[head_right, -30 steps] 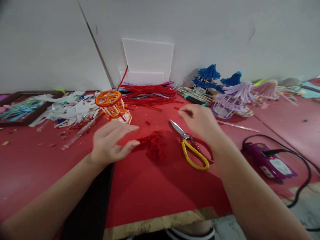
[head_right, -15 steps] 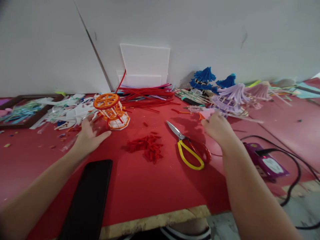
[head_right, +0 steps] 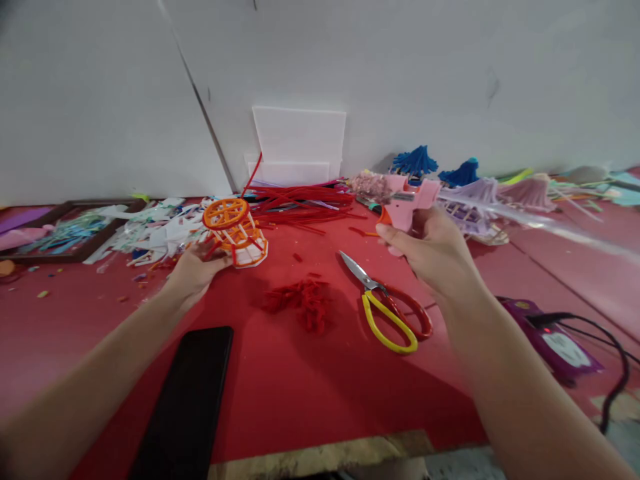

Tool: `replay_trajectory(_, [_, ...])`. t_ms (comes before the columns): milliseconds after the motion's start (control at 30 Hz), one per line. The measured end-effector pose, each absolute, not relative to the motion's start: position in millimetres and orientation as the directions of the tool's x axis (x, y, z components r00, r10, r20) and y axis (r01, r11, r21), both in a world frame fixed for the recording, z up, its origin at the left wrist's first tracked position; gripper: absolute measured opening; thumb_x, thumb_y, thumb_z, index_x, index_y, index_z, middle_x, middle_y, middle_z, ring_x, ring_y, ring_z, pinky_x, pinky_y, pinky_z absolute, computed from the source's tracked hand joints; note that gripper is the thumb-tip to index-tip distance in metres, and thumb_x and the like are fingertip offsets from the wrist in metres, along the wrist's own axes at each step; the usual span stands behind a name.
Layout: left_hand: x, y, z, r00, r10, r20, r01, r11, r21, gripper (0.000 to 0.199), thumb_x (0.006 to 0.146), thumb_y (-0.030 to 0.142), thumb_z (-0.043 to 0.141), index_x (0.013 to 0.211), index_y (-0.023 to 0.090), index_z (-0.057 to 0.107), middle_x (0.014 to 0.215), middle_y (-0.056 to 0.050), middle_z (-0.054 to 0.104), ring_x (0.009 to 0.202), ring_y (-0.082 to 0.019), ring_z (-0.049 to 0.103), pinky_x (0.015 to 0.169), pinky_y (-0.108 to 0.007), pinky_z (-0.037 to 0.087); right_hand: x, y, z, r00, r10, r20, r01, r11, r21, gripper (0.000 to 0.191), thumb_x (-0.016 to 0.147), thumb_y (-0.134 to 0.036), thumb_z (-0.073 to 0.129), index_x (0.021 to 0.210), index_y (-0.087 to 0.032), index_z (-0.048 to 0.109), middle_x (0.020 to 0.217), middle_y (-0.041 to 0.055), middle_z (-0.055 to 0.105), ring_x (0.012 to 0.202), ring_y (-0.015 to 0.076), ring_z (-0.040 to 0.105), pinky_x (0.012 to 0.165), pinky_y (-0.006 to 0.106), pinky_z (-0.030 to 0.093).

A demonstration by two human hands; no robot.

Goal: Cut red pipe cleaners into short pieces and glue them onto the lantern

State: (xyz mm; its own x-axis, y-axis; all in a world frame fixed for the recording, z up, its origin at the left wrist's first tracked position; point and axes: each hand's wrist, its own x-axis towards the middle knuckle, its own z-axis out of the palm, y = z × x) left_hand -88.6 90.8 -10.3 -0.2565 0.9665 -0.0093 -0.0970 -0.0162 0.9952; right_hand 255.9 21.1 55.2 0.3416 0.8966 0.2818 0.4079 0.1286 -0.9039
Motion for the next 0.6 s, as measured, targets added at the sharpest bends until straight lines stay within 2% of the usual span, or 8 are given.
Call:
replay_trajectory(133, [-85.2,87.9,-3.9,-0.184,0.982,-0.033,-0.066,0.021,0.998,0.053,0.041,0.004,0.085,0.087,0.016,0.062,0.088,-0.001,0.072,0.080,-0.017,0.068,0.081,-0.032,0.057,234.2,17.2,57.8,0.229,0.962,0.147,0.145,0.116,-0.983,0.031,0.061,-0.044,0.073,0.075,-0.019,0.060,0.066,-0.0007,0.054,0.058,0.0116,0.049,0.056,0.031,0.040])
replay_trajectory(267, [-79.3,82.4,-0.5,-0.171,0.985,-0.017,-0.035,0.011,0.999,0.056,0.042,0.007,0.087,0.092,0.015,0.063,0.092,-0.004,0.071,0.084,-0.019,0.069,0.085,-0.035,0.056,220.1,18.0,48.1,0.203,0.974,0.098,0.054,0.089,-0.995,0.030,0.062,-0.040,0.076,0.081,-0.018,0.067,0.072,0.0010,0.060,0.059,0.0111,0.048,0.056,0.030,0.038])
replay_trajectory(400, [-74.2,76.7,-0.2,-0.286,0.958,0.021,-0.022,-0.028,0.999,0.069,0.043,0.005,0.086,0.104,0.018,0.057,0.096,-0.001,0.069,0.091,-0.017,0.068,0.087,-0.032,0.055,215.5,18.7,32.5,0.206,0.977,0.053,-0.010,0.056,-0.998,0.029,0.059,-0.040,0.079,0.079,-0.021,0.068,0.066,-0.0016,0.058,0.057,0.0112,0.046,0.053,0.028,0.036])
replay_trajectory(500, [-69.4,73.4,4.6,-0.337,0.942,0.006,-0.124,-0.050,0.991,0.056,0.052,0.007,0.084,0.100,0.019,0.057,0.088,0.001,0.068,0.085,-0.014,0.068,0.085,-0.029,0.055,214.0,15.9,25.8,0.226,0.974,0.021,-0.070,0.038,-0.997,0.030,0.056,-0.041,0.081,0.071,-0.021,0.065,0.060,-0.0033,0.054,0.055,0.0107,0.045,0.052,0.027,0.034])
replay_trajectory(600, [-62.7,68.9,15.2,-0.264,0.963,-0.051,-0.228,-0.011,0.974,0.035,0.057,0.009,0.081,0.086,0.016,0.062,0.078,0.002,0.067,0.072,-0.012,0.067,0.076,-0.028,0.057,213.4,12.7,22.0,0.243,0.968,0.064,-0.046,0.077,-0.996,0.029,0.060,-0.042,0.081,0.073,-0.021,0.065,0.059,-0.0042,0.053,0.056,0.0106,0.045,0.051,0.026,0.034])
